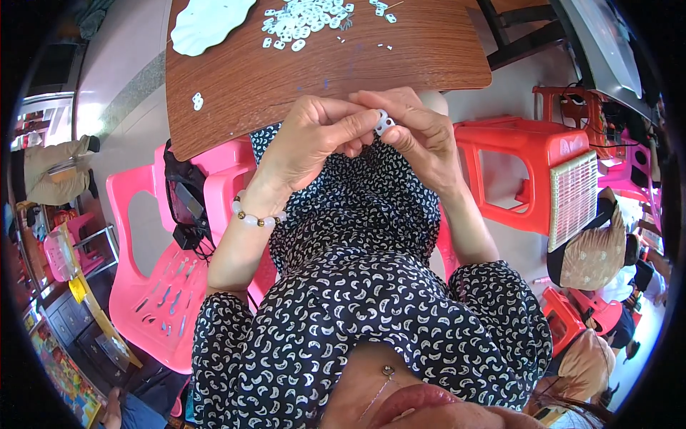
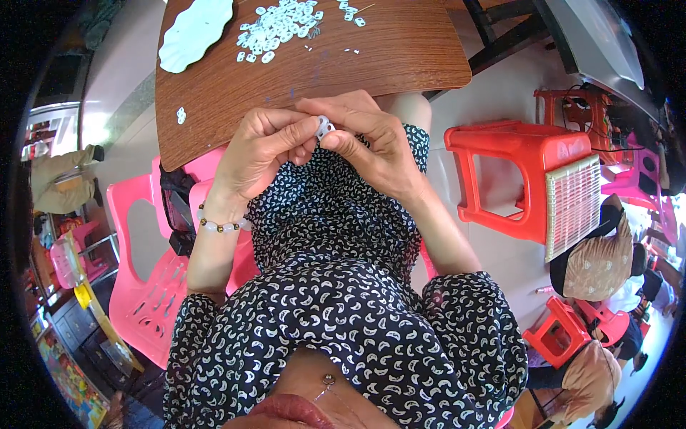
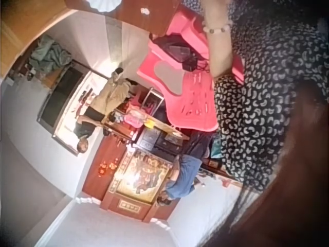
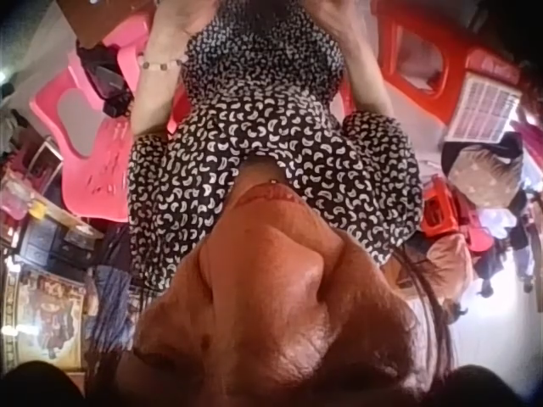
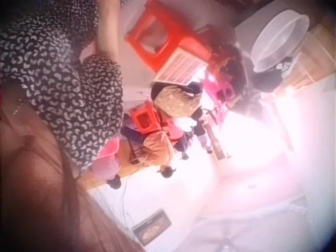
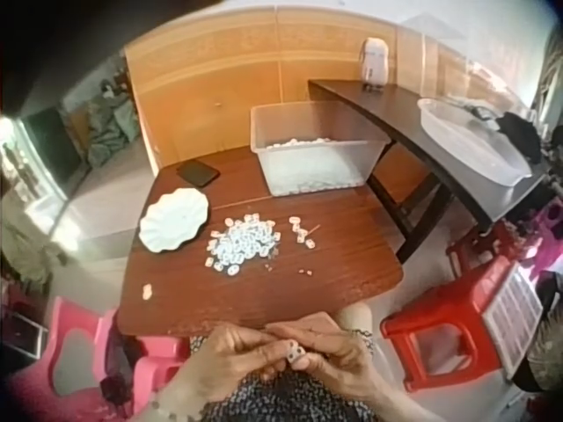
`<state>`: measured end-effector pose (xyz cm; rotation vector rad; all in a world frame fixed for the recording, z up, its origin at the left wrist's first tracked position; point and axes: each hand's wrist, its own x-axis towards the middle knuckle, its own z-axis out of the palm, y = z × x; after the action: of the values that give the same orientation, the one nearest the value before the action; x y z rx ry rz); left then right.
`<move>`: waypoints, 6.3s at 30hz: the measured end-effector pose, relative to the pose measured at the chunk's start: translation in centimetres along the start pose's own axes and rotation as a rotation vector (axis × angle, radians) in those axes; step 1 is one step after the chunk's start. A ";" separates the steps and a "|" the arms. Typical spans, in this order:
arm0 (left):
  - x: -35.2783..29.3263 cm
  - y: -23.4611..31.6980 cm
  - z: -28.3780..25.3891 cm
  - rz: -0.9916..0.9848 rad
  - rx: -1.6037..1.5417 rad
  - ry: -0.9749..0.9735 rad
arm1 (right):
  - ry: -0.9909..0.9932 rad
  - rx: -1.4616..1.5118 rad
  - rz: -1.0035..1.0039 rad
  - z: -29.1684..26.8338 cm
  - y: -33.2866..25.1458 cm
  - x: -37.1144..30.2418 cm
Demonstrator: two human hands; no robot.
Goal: Manually snapping together small white plastic parts on a wooden table.
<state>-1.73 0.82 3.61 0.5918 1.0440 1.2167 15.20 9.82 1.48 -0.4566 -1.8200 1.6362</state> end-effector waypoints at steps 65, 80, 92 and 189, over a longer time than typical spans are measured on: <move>0.4 -1.3 1.1 0.032 -0.246 0.146 | 0.165 0.242 0.185 -0.4 0.9 -0.1; 0.4 -2.2 1.2 0.120 -0.086 0.239 | 0.183 -0.277 -0.010 0.2 1.0 -0.4; 0.1 -1.8 1.2 0.096 -0.062 0.221 | 0.180 -0.244 0.080 0.7 -0.4 -0.3; 3.1 -3.3 0.4 0.077 -0.161 0.136 | 0.004 0.301 0.145 -0.5 4.3 0.6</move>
<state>0.17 2.91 0.05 0.4322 1.0328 1.4095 14.38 11.32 -2.58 -0.4641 -1.5309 1.9676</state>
